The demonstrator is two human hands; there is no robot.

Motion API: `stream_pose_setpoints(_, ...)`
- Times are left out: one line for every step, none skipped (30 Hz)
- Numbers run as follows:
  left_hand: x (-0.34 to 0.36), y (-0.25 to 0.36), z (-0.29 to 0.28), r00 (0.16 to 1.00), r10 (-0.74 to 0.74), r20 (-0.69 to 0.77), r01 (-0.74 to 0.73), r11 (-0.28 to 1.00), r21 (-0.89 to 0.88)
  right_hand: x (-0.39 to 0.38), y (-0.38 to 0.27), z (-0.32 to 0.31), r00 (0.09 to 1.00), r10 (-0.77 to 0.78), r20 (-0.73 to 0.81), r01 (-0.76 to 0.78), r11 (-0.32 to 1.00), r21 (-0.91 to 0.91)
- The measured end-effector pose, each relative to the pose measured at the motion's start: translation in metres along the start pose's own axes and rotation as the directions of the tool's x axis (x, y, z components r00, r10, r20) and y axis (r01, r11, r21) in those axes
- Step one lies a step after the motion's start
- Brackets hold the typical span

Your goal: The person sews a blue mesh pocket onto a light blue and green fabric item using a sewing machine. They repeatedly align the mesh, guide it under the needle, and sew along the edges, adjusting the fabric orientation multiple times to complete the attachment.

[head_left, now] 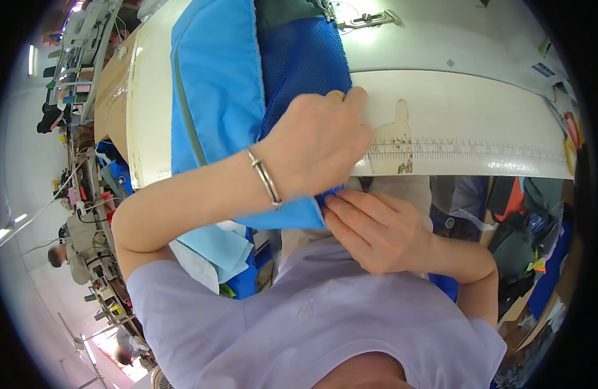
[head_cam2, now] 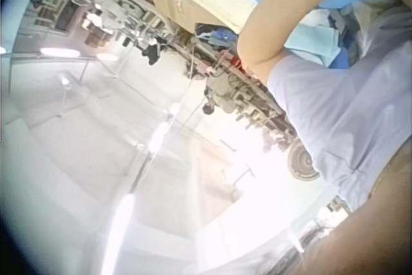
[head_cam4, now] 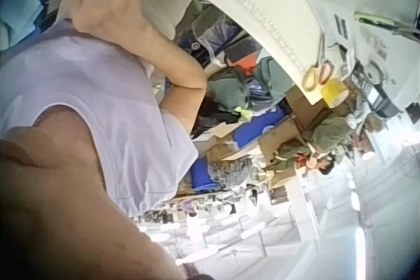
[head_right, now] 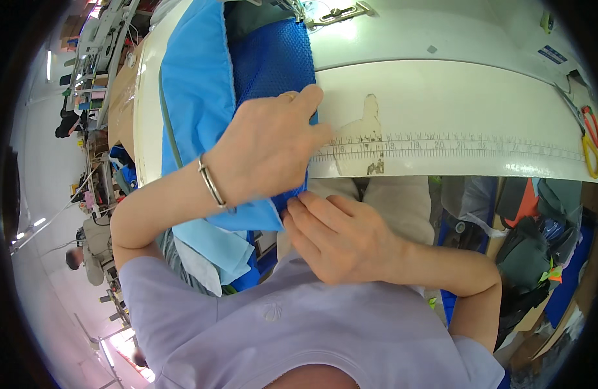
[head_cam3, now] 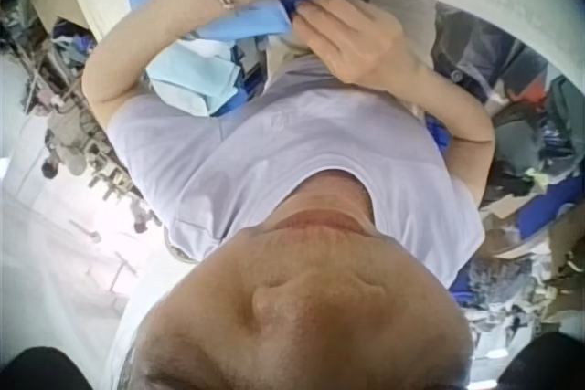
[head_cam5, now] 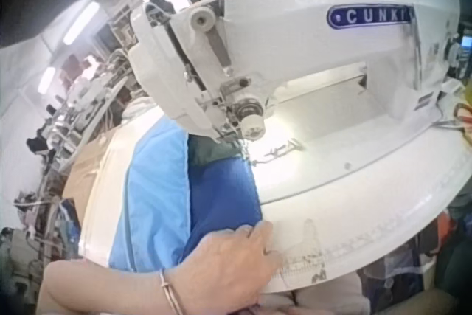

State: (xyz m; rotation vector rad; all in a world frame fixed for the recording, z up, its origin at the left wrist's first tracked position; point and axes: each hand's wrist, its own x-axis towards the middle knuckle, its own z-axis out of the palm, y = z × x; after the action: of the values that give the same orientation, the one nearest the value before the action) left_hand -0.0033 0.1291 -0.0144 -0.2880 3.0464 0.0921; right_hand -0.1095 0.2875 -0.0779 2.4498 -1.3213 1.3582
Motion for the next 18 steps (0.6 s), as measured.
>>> stream_pose_setpoints(-0.004, 0.003, 0.0, 1.0, -0.005, -0.01, 0.004, 0.998, -0.068, -0.003, 0.001, 0.001, 1.0, 0.007, -0.004, -0.007, 1.0, -0.005)
stream_pose_setpoints(-0.01, 0.003, -0.001, 1.0, -0.011, -0.021, 0.008, 0.991, -0.137, -0.006, 0.001, 0.002, 1.0, 0.015, -0.008, -0.015, 1.0, -0.009)
stream_pose_setpoints(-0.016, 0.004, -0.001, 0.999, -0.018, -0.031, 0.012, 0.979, -0.205, -0.01, 0.003, 0.002, 1.0, 0.022, -0.012, -0.022, 1.0, -0.014)
stream_pose_setpoints(-0.023, 0.006, 0.0, 0.995, -0.051, -0.083, 0.03, 0.972, -0.231, -0.014, 0.004, 0.005, 1.0, 0.021, -0.018, -0.022, 1.0, -0.012)
stream_pose_setpoints(-0.03, 0.009, 0.002, 0.987, -0.084, -0.134, 0.047, 0.965, -0.258, -0.018, 0.007, 0.007, 0.999, 0.021, -0.025, -0.021, 1.0, -0.01)
stream_pose_setpoints(-0.037, 0.011, 0.003, 0.976, -0.118, -0.183, 0.062, 0.956, -0.286, -0.02, 0.008, 0.009, 0.999, 0.021, -0.031, -0.021, 1.0, -0.008)
stream_pose_setpoints(-0.041, 0.013, 0.004, 0.965, -0.168, -0.201, 0.105, 0.95, -0.293, -0.021, 0.009, 0.009, 0.999, 0.022, -0.035, -0.022, 1.0, -0.001)
stream_pose_setpoints(-0.045, 0.015, 0.006, 0.951, -0.218, -0.218, 0.147, 0.942, -0.302, -0.022, 0.009, 0.01, 0.999, 0.023, -0.039, -0.023, 1.0, 0.006)
stream_pose_setpoints(-0.049, 0.016, 0.007, 0.934, -0.267, -0.235, 0.188, 0.932, -0.311, -0.023, 0.009, 0.011, 0.999, 0.024, -0.043, -0.024, 1.0, 0.012)
stream_pose_setpoints(-0.053, 0.015, 0.007, 0.946, -0.215, -0.244, 0.154, 0.957, -0.247, -0.023, 0.01, 0.01, 0.999, 0.022, -0.041, -0.022, 1.0, 0.014)
stream_pose_setpoints(-0.058, 0.013, 0.008, 0.955, -0.162, -0.25, 0.118, 0.976, -0.182, -0.024, 0.01, 0.01, 0.999, 0.021, -0.04, -0.02, 1.0, 0.015)
stream_pose_setpoints(-0.061, 0.011, 0.007, 0.962, -0.108, -0.252, 0.08, 0.99, -0.117, -0.024, 0.011, 0.01, 0.999, 0.019, -0.038, -0.019, 1.0, 0.016)
stream_pose_setpoints(-0.061, 0.01, 0.005, 0.964, -0.087, -0.25, 0.065, 0.993, -0.097, -0.023, 0.011, 0.009, 0.999, 0.018, -0.032, -0.017, 1.0, 0.018)
stream_pose_setpoints(-0.061, 0.009, 0.001, 0.966, -0.066, -0.248, 0.048, 0.996, -0.076, -0.023, 0.012, 0.008, 0.999, 0.017, -0.027, -0.017, 1.0, 0.019)
stream_pose_setpoints(-0.061, 0.009, 0.0, 0.968, -0.045, -0.246, 0.032, 0.998, -0.057, -0.023, 0.012, 0.007, 1.0, 0.017, -0.021, -0.016, 1.0, 0.02)
stream_pose_setpoints(-0.061, 0.008, 0.001, 0.968, -0.041, -0.248, 0.024, 0.997, -0.07, -0.022, 0.013, 0.007, 1.0, 0.014, -0.015, -0.014, 1.0, 0.018)
stream_pose_setpoints(-0.06, 0.008, 0.003, 0.967, -0.037, -0.251, 0.016, 0.996, -0.084, -0.022, 0.013, 0.006, 1.0, 0.012, -0.009, -0.012, 1.0, 0.016)
stream_pose_setpoints(-0.06, 0.008, 0.006, 0.967, -0.032, -0.253, 0.008, 0.995, -0.098, -0.022, 0.013, 0.006, 1.0, 0.01, -0.003, -0.01, 1.0, 0.014)
